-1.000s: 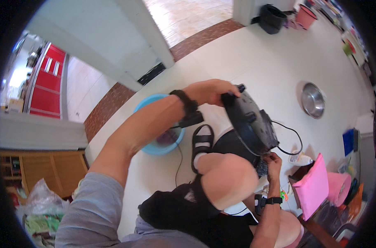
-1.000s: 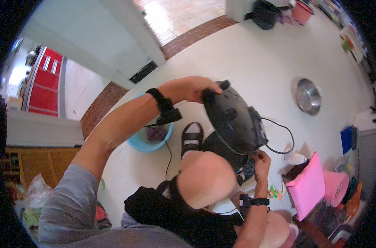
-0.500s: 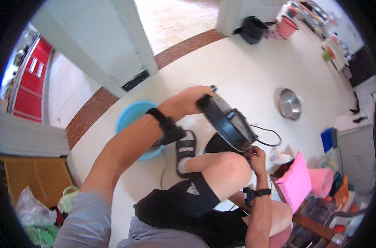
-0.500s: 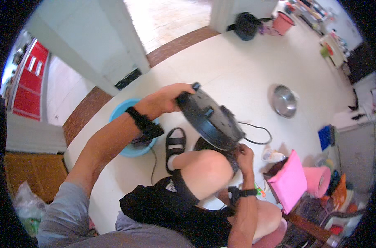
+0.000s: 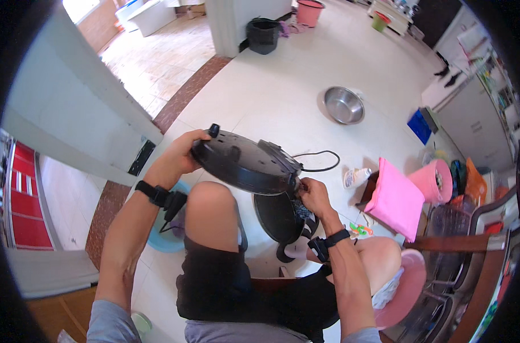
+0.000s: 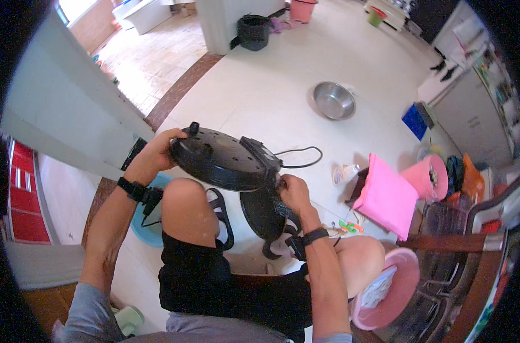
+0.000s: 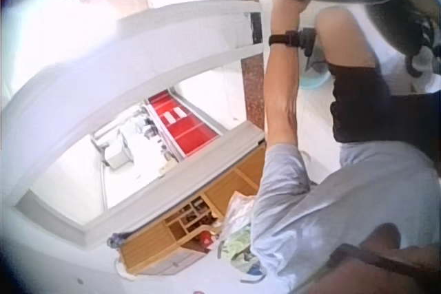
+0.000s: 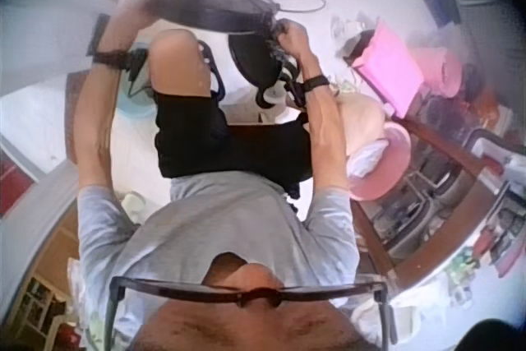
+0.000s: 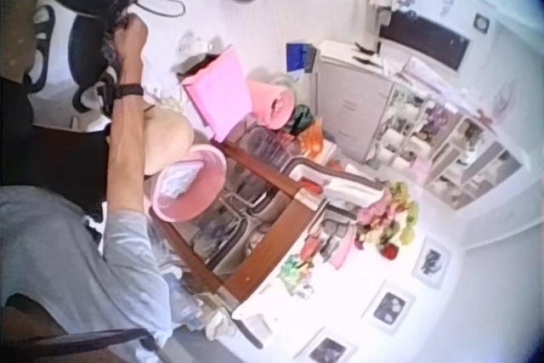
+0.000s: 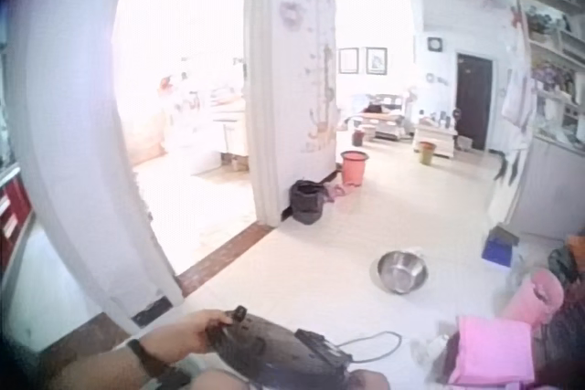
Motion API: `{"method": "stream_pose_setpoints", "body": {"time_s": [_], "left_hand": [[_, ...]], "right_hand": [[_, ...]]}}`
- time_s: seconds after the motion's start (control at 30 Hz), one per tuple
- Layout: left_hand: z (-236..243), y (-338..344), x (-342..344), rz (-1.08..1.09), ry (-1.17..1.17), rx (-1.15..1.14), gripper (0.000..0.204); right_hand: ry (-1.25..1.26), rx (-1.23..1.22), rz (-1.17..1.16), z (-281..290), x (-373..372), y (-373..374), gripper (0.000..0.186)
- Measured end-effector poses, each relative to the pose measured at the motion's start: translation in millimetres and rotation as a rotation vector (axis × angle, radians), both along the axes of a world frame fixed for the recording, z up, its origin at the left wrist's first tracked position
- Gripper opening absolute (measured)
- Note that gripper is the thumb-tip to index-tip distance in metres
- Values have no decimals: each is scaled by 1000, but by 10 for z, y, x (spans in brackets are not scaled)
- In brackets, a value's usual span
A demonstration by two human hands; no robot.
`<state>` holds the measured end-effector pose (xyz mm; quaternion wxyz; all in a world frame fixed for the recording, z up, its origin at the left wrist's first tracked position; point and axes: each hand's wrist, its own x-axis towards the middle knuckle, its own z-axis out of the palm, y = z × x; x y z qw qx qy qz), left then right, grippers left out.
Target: The recorder is disassembling and inspecting an electric griddle or pancake maker on the floor.
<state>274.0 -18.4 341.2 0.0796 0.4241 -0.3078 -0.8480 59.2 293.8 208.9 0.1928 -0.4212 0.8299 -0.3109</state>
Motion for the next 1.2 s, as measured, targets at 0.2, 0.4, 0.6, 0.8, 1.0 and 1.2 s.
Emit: {"method": "stream_pose_setpoints", "body": {"time_s": [0.2,0.4,0.6,0.8,1.0,1.2], "left_hand": [[257,-76,-123,-150,-136,-89,20],[388,49,-464,-216,-198,-106,21],[314,185,-813,-177,-165,-121,23],[-598,-214,-652,-406,403,-1296,29],[346,810,-1142,-24,-175,-234,23],[354,725,-967,67,-175,-223,17]], "right_hand": [[-14,-30,-11,-120,65,34,19],[-124,74,-96,-291,97,92,22],[-230,-9,-145,-569,2,203,22],[-266,23,-73,-715,24,-78,23],[-374,-52,-166,-1001,-315,479,24],[-386,-49,-142,-595,-113,205,18]]}}
